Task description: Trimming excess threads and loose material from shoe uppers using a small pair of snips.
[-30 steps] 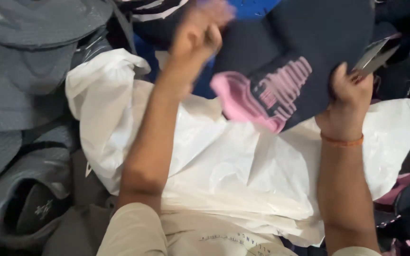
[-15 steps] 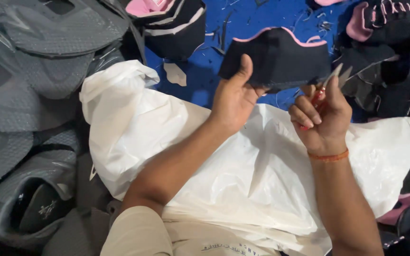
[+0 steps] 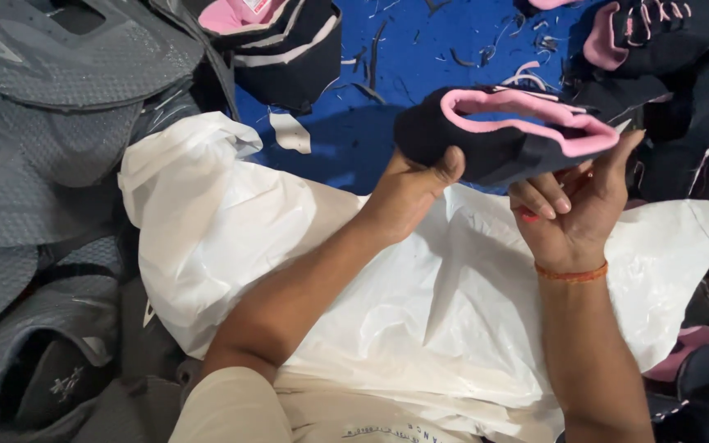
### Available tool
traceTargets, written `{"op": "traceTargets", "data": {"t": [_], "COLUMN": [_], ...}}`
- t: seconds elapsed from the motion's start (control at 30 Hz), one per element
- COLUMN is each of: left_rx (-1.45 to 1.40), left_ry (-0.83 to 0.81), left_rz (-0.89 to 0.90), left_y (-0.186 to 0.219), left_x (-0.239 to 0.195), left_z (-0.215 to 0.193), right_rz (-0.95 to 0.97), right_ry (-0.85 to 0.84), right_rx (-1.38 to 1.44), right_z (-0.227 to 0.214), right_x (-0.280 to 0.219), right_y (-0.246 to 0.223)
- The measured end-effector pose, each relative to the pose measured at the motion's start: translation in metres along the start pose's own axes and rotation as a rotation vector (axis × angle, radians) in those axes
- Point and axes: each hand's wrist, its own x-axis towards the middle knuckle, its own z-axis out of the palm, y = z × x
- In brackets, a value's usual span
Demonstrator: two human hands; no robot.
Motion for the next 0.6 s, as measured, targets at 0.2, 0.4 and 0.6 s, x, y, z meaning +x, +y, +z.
{"op": "traceTargets", "data": {"t": [0.2,0.4,0.6], "left_rx": [-0.412,0.233,0.230], "left_ry": [0.078,0.008,0.007], "left_rz": [-0.214,-0.092,-0.076], "left_y": [0.053,0.061,0.049], "left_x": [0.006,0.001,0.001], "left_z": [0.013,-0.005,-0.009], "right_rz": [-0.040,-0.243,-0.238], "right_ry": [0.317,0.005,0.029], "right_rx": [-0.285,-0.613,-0.576], "right_z": [0.029,0.006,-0.004], "right_x": [0.003,-0.012,-0.013], "right_y": [-0.003,0.002,-0.002]}}
